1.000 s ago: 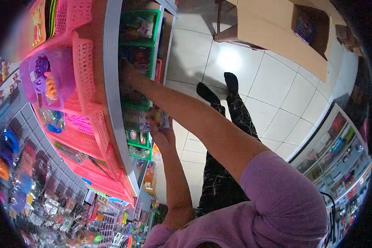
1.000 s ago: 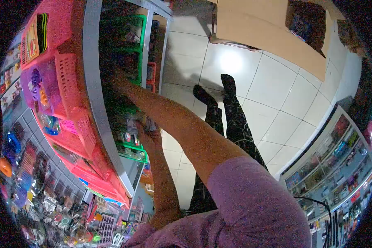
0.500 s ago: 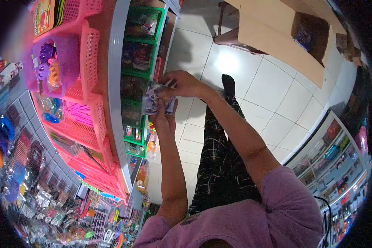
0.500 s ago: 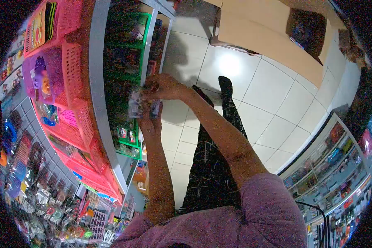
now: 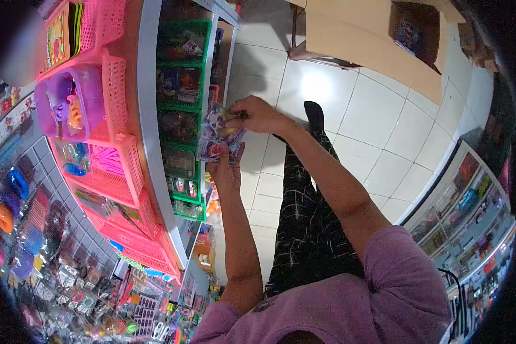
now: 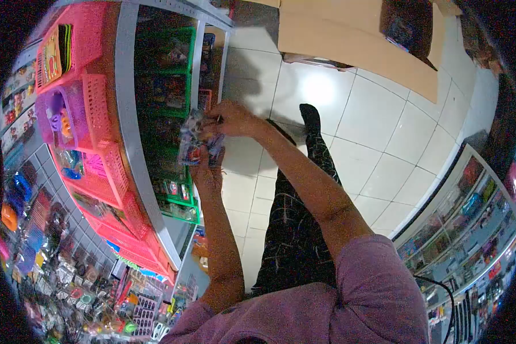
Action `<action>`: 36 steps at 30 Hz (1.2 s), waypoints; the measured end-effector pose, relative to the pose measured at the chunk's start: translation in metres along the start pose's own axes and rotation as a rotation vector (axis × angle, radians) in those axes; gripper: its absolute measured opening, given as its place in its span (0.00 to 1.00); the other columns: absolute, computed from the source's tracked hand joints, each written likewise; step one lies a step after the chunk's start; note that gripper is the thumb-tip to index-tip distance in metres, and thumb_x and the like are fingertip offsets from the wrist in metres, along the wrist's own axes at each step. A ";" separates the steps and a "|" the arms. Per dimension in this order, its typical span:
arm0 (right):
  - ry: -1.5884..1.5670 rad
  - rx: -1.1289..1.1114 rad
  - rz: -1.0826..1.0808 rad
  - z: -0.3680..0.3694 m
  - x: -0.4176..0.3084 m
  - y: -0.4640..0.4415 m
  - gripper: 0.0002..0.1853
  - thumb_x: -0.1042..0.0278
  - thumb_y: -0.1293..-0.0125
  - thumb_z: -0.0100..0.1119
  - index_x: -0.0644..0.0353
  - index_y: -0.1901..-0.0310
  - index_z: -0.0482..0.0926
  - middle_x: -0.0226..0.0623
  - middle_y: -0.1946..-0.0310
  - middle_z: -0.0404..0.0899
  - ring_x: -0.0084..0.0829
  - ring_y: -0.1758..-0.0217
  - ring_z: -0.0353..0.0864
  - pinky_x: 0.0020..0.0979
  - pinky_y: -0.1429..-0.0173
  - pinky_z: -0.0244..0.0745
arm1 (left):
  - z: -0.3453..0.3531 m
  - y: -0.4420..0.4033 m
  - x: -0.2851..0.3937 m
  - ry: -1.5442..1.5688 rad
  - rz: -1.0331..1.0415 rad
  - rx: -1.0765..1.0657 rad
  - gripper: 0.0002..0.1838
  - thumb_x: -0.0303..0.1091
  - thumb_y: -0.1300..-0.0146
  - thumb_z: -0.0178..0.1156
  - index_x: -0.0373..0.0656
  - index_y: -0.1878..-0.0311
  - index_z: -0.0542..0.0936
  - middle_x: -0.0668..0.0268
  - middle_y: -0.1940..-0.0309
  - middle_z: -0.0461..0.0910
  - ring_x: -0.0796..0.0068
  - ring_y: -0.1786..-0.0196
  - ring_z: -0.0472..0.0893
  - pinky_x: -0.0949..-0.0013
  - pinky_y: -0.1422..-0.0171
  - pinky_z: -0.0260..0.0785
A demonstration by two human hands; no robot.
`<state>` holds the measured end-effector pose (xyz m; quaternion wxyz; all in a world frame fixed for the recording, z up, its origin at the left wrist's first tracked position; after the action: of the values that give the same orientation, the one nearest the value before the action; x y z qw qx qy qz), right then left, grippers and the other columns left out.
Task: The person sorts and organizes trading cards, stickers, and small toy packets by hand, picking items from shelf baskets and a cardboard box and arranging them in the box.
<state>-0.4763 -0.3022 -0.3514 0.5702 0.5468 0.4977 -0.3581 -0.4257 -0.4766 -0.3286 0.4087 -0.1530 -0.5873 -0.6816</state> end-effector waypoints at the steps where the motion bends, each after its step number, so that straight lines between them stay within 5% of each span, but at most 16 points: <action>1: 0.033 -0.015 -0.037 0.005 0.001 0.000 0.18 0.57 0.46 0.69 0.64 0.61 0.81 0.41 0.69 0.79 0.32 0.68 0.78 0.32 0.61 0.72 | 0.000 0.000 0.000 0.004 0.002 0.004 0.20 0.26 0.36 0.58 0.47 0.41 0.69 0.62 0.41 0.71 0.62 0.42 0.74 0.45 0.42 0.74; 2: 0.092 0.065 -0.057 0.008 0.003 0.000 0.20 0.53 0.48 0.69 0.62 0.63 0.82 0.43 0.68 0.78 0.41 0.68 0.79 0.37 0.61 0.73 | 0.000 0.000 -0.001 0.008 0.002 0.009 0.20 0.26 0.36 0.58 0.47 0.41 0.69 0.62 0.41 0.71 0.62 0.43 0.75 0.46 0.43 0.75; 11: -0.029 0.262 0.253 0.015 0.010 -0.042 0.21 0.49 0.47 0.64 0.59 0.62 0.83 0.51 0.62 0.81 0.49 0.58 0.81 0.45 0.51 0.75 | -0.025 -0.003 -0.003 0.276 0.011 0.025 0.15 0.32 0.34 0.55 0.44 0.45 0.72 0.59 0.43 0.71 0.59 0.40 0.71 0.47 0.36 0.67; 14: 0.021 0.132 0.291 0.032 -0.005 -0.083 0.22 0.50 0.44 0.62 0.65 0.64 0.81 0.50 0.69 0.81 0.47 0.64 0.82 0.42 0.59 0.75 | -0.010 0.006 0.013 0.402 -0.006 -0.091 0.18 0.32 0.33 0.53 0.40 0.42 0.69 0.58 0.42 0.71 0.56 0.40 0.71 0.48 0.35 0.66; 17: 0.159 0.318 0.122 0.065 0.002 -0.125 0.22 0.51 0.44 0.61 0.67 0.62 0.80 0.50 0.68 0.81 0.47 0.62 0.82 0.42 0.57 0.76 | -0.019 0.000 0.014 0.271 0.020 -0.063 0.21 0.30 0.33 0.53 0.41 0.38 0.66 0.55 0.39 0.69 0.57 0.37 0.71 0.49 0.38 0.71; 20: 0.470 0.108 0.191 0.106 0.032 -0.183 0.23 0.51 0.45 0.60 0.66 0.59 0.80 0.51 0.68 0.81 0.47 0.61 0.82 0.44 0.55 0.77 | -0.016 -0.002 0.016 0.136 0.045 -0.003 0.21 0.27 0.34 0.55 0.42 0.38 0.66 0.55 0.39 0.70 0.58 0.38 0.72 0.51 0.39 0.71; 23: 0.440 0.281 -0.051 0.090 0.009 -0.164 0.21 0.54 0.45 0.60 0.63 0.57 0.79 0.51 0.65 0.81 0.48 0.58 0.82 0.44 0.54 0.77 | -0.025 -0.007 0.014 0.110 0.115 0.000 0.22 0.26 0.35 0.57 0.42 0.38 0.67 0.57 0.41 0.71 0.61 0.40 0.73 0.53 0.40 0.73; 26: 0.223 0.238 0.013 0.058 -0.016 -0.119 0.20 0.55 0.44 0.61 0.61 0.55 0.80 0.51 0.61 0.81 0.45 0.57 0.82 0.41 0.53 0.77 | -0.033 -0.012 0.009 0.136 0.099 0.092 0.23 0.26 0.36 0.58 0.44 0.38 0.67 0.59 0.42 0.72 0.62 0.41 0.74 0.53 0.42 0.74; 32: -0.070 -0.208 -0.051 0.053 0.014 -0.047 0.24 0.48 0.46 0.67 0.61 0.56 0.80 0.44 0.68 0.82 0.32 0.61 0.82 0.37 0.56 0.77 | -0.024 -0.014 -0.002 0.099 0.076 0.075 0.25 0.32 0.41 0.65 0.46 0.40 0.69 0.61 0.44 0.72 0.63 0.43 0.74 0.56 0.42 0.74; 36: 0.005 -0.215 -0.057 0.048 0.010 -0.038 0.25 0.48 0.49 0.70 0.63 0.61 0.81 0.42 0.72 0.81 0.29 0.67 0.80 0.35 0.63 0.73 | -0.017 -0.012 -0.004 0.134 0.051 0.067 0.26 0.33 0.37 0.60 0.46 0.37 0.66 0.59 0.41 0.71 0.62 0.41 0.72 0.51 0.39 0.71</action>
<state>-0.5011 -0.3536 -0.3756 0.6137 0.4689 0.5502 -0.3173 -0.4276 -0.4914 -0.3437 0.4694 -0.1082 -0.5771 -0.6595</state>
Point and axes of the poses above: each hand's wrist, its own y-axis away from the middle knuckle, its own z-axis out of the palm, x = y × z, the point moved 4 cm from there along -y, towards the middle knuckle
